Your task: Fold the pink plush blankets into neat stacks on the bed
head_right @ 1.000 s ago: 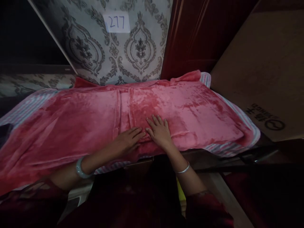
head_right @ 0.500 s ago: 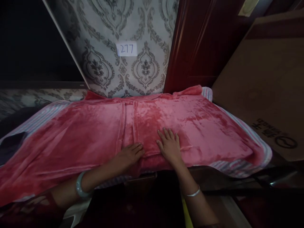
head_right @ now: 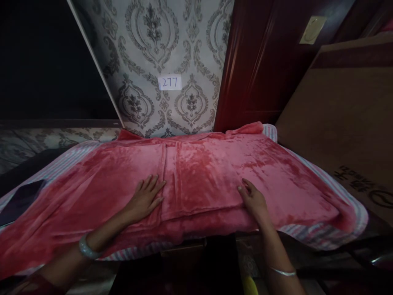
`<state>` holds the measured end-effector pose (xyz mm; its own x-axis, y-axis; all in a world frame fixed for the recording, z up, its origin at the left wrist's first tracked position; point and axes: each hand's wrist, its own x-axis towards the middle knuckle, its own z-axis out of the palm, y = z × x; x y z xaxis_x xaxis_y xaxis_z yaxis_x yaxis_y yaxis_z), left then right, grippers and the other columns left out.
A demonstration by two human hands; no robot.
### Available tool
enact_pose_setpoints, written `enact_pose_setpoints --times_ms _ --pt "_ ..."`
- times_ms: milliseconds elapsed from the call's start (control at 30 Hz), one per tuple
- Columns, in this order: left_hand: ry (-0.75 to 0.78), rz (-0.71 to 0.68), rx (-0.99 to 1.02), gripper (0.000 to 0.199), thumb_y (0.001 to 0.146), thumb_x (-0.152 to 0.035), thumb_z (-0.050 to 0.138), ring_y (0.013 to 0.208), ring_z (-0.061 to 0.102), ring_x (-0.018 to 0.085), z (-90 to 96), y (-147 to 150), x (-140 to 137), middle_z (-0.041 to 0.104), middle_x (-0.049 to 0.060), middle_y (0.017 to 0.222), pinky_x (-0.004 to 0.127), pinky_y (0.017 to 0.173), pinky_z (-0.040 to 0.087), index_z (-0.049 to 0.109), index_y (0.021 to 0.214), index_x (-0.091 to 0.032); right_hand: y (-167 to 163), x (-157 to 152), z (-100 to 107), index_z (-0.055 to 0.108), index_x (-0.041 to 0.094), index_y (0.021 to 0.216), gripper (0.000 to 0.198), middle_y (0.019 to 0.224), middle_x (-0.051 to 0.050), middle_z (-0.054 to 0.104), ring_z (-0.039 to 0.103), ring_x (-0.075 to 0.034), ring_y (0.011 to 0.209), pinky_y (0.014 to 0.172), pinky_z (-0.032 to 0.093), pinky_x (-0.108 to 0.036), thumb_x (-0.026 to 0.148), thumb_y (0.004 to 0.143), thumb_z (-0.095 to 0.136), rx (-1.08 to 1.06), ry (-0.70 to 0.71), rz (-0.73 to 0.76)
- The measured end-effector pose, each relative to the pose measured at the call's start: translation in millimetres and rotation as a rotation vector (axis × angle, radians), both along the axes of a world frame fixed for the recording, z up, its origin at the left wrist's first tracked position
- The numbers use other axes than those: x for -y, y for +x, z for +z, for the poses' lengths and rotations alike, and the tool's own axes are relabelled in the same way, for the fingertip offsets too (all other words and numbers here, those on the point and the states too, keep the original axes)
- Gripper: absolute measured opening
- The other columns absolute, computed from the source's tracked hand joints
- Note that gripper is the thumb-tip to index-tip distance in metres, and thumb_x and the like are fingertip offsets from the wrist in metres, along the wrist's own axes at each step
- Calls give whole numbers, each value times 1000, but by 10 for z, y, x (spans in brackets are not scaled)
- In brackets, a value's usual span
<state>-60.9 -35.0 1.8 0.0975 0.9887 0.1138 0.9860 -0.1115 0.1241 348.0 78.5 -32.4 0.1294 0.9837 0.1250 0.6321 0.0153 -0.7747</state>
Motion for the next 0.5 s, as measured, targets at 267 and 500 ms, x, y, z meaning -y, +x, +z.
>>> enact_pose_setpoints --times_ms 267,500 --pt "58 -124 115 62 97 -44 50 152 33 32 327 133 -488 39 19 161 58 122 28 42 154 -22 82 26 -4 56 13 144 90 122 -16 71 68 -32 114 99 54 -44 67 72 61 -277 -86 69" --pt "-47 -27 109 69 97 -49 45 157 19 32 686 482 -1769 24 20 167 57 124 17 35 157 -17 36 131 48 55 19 146 92 137 -15 64 59 -32 130 106 52 -44 71 71 63 -343 -104 94"
